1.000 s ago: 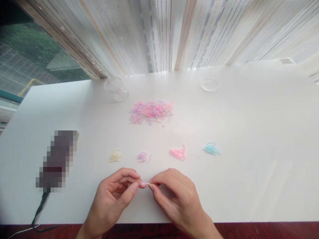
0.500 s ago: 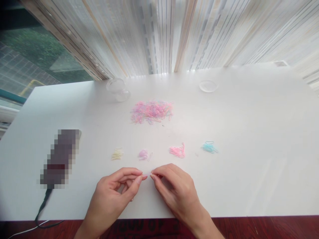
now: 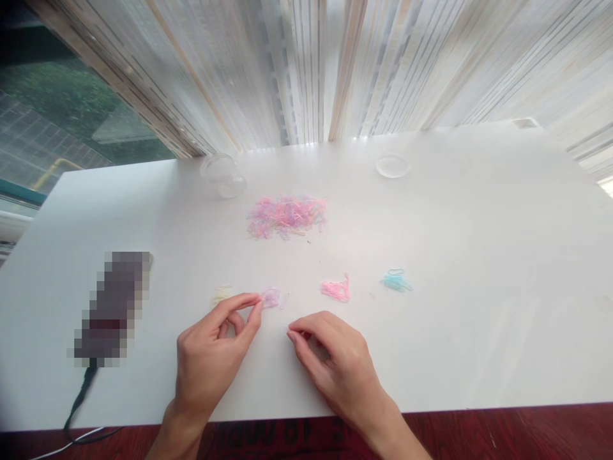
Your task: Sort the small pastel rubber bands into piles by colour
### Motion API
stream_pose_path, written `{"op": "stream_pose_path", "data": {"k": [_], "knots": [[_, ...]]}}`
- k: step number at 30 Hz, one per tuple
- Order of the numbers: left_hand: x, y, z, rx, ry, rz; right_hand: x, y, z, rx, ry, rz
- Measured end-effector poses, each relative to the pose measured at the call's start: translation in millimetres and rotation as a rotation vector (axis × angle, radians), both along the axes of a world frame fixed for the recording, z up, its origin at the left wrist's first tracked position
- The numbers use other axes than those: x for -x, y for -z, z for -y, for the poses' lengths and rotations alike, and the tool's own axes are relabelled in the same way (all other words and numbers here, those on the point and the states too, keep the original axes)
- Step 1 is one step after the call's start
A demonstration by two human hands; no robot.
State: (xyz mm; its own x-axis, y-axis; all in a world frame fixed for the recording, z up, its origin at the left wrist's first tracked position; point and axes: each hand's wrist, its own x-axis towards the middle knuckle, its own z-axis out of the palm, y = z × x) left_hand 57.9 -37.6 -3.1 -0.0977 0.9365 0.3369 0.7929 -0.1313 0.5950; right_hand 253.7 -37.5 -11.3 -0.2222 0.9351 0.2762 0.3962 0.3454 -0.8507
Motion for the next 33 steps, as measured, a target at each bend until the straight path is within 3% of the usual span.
{"op": "stream_pose_path", "data": {"k": [18,24,33], "knots": [[6.8,1.8,4.9,0.031,0.054,-0.021,0.6,-0.4,0.1,-0.007,-0.004,-0.017],[10.3,5.3,5.1,0.062,0.095,-0.07,-6.6,-3.2,3.1,0.08,0.15,-0.078],[9.7,12.7,1.1,-0.053,0.085,-0.125,-35.3,4.1,8.3,0.202,0.379,-0.074]]}}
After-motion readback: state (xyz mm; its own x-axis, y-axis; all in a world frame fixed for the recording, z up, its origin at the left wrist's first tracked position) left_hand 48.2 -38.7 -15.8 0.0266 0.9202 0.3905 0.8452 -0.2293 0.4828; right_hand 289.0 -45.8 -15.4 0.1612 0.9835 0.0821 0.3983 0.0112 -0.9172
